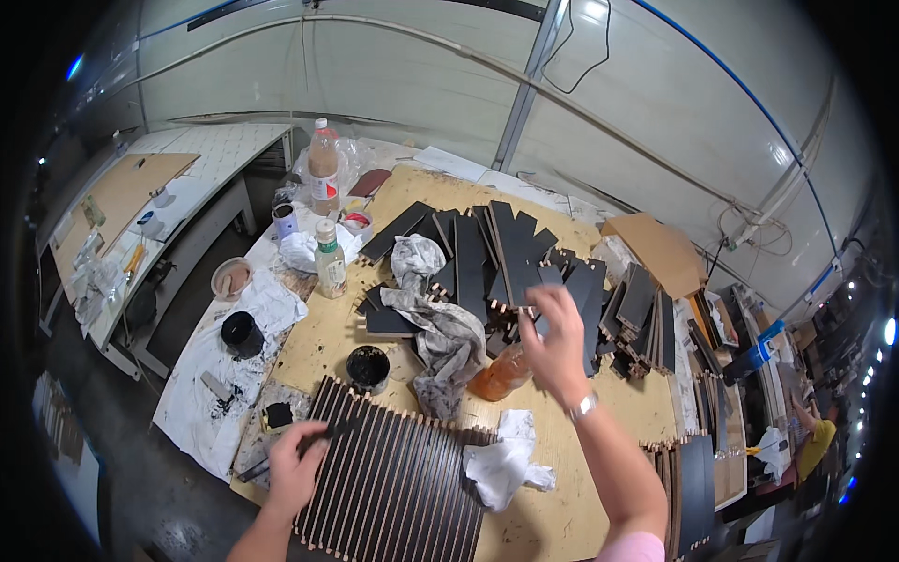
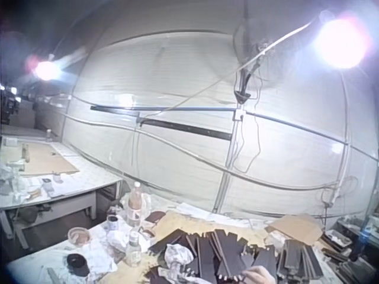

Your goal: The person touches up wooden panels by applying black stain to their edges with an applicator, pouring liquid from a bottle onto a cloth to wipe them down, and rubbing the panels with a sponge block.

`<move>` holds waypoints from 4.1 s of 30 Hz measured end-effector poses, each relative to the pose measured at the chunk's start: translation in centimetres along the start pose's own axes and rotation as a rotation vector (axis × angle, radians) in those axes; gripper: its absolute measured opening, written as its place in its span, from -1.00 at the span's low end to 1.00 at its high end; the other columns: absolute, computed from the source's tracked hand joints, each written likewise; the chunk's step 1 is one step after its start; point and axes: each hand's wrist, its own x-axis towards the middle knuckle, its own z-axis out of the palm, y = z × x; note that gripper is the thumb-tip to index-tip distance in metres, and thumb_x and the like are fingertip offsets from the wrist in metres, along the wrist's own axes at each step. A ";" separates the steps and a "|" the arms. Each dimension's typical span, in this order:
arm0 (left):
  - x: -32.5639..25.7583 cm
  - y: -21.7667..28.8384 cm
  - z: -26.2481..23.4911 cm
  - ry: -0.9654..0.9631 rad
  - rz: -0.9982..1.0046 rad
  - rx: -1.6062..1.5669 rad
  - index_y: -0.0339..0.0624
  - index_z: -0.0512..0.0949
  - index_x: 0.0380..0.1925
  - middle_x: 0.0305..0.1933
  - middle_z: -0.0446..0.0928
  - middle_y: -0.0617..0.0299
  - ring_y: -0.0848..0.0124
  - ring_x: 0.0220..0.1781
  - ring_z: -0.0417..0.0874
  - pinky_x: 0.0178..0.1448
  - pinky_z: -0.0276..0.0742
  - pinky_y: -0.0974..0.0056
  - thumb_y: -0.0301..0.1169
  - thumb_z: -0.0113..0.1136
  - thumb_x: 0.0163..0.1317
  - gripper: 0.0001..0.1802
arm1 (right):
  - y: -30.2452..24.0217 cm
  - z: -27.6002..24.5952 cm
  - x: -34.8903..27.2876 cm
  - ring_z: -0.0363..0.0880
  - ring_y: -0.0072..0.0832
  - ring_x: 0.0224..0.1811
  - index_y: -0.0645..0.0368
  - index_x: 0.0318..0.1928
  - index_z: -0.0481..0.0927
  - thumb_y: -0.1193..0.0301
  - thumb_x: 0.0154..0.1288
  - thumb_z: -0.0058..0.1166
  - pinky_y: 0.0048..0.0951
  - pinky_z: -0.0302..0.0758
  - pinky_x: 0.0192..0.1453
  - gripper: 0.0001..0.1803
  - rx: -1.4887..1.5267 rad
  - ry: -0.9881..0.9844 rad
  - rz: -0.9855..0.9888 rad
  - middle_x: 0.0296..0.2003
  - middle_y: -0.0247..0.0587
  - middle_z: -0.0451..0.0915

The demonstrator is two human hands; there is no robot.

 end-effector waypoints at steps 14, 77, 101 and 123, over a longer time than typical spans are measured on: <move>9.5 -2.9 6.1 -0.032 0.303 0.582 -0.19 0.77 -0.05 -0.07 0.73 0.01 -0.08 0.08 0.71 0.20 0.63 -0.08 -0.55 0.48 0.22 -0.73 | 4.2 -10.6 -46.4 0.48 0.02 0.64 -0.01 0.59 0.58 0.38 0.39 0.40 -0.27 0.34 0.73 -0.25 0.224 -0.505 1.057 0.50 0.17 0.59; -7.3 12.8 11.4 -0.355 0.691 -0.145 -0.17 0.85 0.01 -0.35 0.54 0.27 0.26 -0.33 0.56 -0.25 0.44 0.20 -0.39 0.64 0.21 -0.65 | -21.0 -20.0 -31.1 0.71 0.05 0.10 0.35 0.65 0.41 0.49 0.07 0.53 -0.13 0.67 0.22 0.07 0.118 -0.201 0.662 0.09 0.22 0.64; -7.3 13.0 12.5 -0.465 0.678 -0.173 -0.21 0.87 -0.01 -0.37 0.53 0.25 0.24 -0.36 0.52 -0.26 0.40 0.18 -0.36 0.62 0.22 -0.65 | -21.0 -20.9 -31.3 0.73 0.04 0.04 0.31 0.64 0.44 0.52 0.05 0.55 -0.15 0.70 0.15 0.07 0.075 -0.202 0.674 0.08 0.21 0.64; -7.9 12.1 12.6 -0.557 0.491 -0.322 -0.30 0.85 -0.01 -0.33 0.63 0.21 0.31 -0.29 0.56 -0.17 0.41 0.22 -0.30 0.52 0.44 -0.71 | -21.4 -21.6 -32.4 0.73 0.08 0.02 0.27 0.65 0.43 0.53 0.05 0.56 -0.11 0.71 0.10 0.08 0.025 -0.208 0.671 0.07 0.19 0.63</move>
